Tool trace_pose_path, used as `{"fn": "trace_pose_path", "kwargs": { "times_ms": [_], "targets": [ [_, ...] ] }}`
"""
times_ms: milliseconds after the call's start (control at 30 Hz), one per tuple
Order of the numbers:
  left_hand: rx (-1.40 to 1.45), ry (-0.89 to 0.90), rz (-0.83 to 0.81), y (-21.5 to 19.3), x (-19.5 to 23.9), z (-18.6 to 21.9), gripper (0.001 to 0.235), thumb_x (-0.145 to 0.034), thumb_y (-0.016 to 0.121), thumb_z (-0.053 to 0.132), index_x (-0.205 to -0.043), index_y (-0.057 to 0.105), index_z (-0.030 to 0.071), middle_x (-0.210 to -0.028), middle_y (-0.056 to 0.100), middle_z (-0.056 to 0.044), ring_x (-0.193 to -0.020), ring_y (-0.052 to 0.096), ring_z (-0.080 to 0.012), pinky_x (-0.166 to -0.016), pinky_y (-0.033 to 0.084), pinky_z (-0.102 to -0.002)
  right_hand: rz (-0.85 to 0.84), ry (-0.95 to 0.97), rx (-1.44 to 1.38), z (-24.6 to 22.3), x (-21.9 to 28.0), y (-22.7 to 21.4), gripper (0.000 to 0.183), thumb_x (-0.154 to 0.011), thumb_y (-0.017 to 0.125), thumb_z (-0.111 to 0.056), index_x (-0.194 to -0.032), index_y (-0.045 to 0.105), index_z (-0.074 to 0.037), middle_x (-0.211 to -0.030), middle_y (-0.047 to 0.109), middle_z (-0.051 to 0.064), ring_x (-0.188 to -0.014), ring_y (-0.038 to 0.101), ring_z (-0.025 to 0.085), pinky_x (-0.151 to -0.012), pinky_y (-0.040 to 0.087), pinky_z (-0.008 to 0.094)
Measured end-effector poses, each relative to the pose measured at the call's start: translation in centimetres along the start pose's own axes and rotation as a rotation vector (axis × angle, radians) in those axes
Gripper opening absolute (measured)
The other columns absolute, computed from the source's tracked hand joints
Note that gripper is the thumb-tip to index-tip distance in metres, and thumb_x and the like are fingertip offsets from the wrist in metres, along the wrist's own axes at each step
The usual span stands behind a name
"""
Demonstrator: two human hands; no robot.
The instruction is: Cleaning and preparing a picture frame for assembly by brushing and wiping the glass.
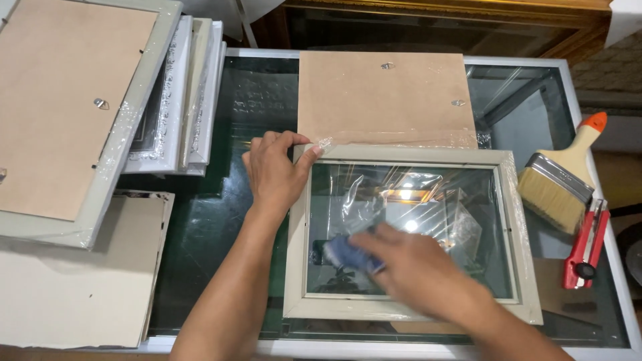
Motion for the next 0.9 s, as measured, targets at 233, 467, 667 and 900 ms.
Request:
{"fn": "trace_pose_path", "kwargs": {
  "times_ms": [233, 467, 667, 900],
  "targets": [
    [0.115, -0.061, -0.042, -0.2, 0.0, -0.4, 0.019, -0.086, 0.083, 0.036, -0.098, 0.076, 0.023, -0.097, 0.063, -0.001, -0.105, 0.058, -0.0238, -0.097, 0.038, -0.042, 0.139, 0.653, -0.017, 8.9, 1.1, -6.1, 0.050, -0.093, 0.061, -0.022, -0.142, 0.059, -0.016, -0.109, 0.073, 0.027, -0.088, 0.077, 0.047, -0.070, 0.065, 0.051],
    [0.119, -0.071, -0.049, -0.4, 0.1, -0.3, 0.020, -0.085, 0.082, 0.036, -0.098, 0.077, 0.023, -0.096, 0.062, -0.002, -0.105, 0.058, -0.0244, -0.097, 0.038, -0.042, 0.188, 0.255, 0.059, 3.5, -2.1, -0.9, 0.063, -0.085, 0.064, -0.024, -0.145, 0.047, -0.013, -0.121, 0.064, 0.023, -0.090, 0.071, 0.055, -0.071, 0.059, 0.063],
    [0.122, -0.067, -0.038, -0.8, -0.1, -0.2, 0.019, -0.084, 0.083, 0.035, -0.097, 0.077, 0.023, -0.095, 0.062, -0.002, -0.106, 0.057, -0.0260, -0.097, 0.038, -0.043, 0.019, -0.086, 0.047, -0.7, -2.7, -0.3, 0.060, -0.081, 0.062, -0.012, -0.140, 0.054, -0.015, -0.113, 0.063, 0.020, -0.091, 0.068, 0.057, -0.071, 0.057, 0.065],
    [0.037, -0.064, -0.031, 0.3, -0.2, -1.2, 0.012, -0.097, 0.066, 0.036, -0.096, 0.074, 0.027, -0.095, 0.061, 0.001, -0.108, 0.058, -0.0256, -0.096, 0.040, -0.043, 0.199, -0.009, 0.207, -0.3, -9.1, -2.9, 0.052, -0.083, 0.056, -0.008, -0.134, 0.061, -0.015, -0.106, 0.061, 0.023, -0.078, 0.068, 0.062, -0.061, 0.056, 0.061]
  ]
}}
Point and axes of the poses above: each hand's wrist, its own x-axis away from the middle knuckle, its own y-axis out of the palm, z = x × y, the point moved 6 cm from there along -x, towards the middle knuckle
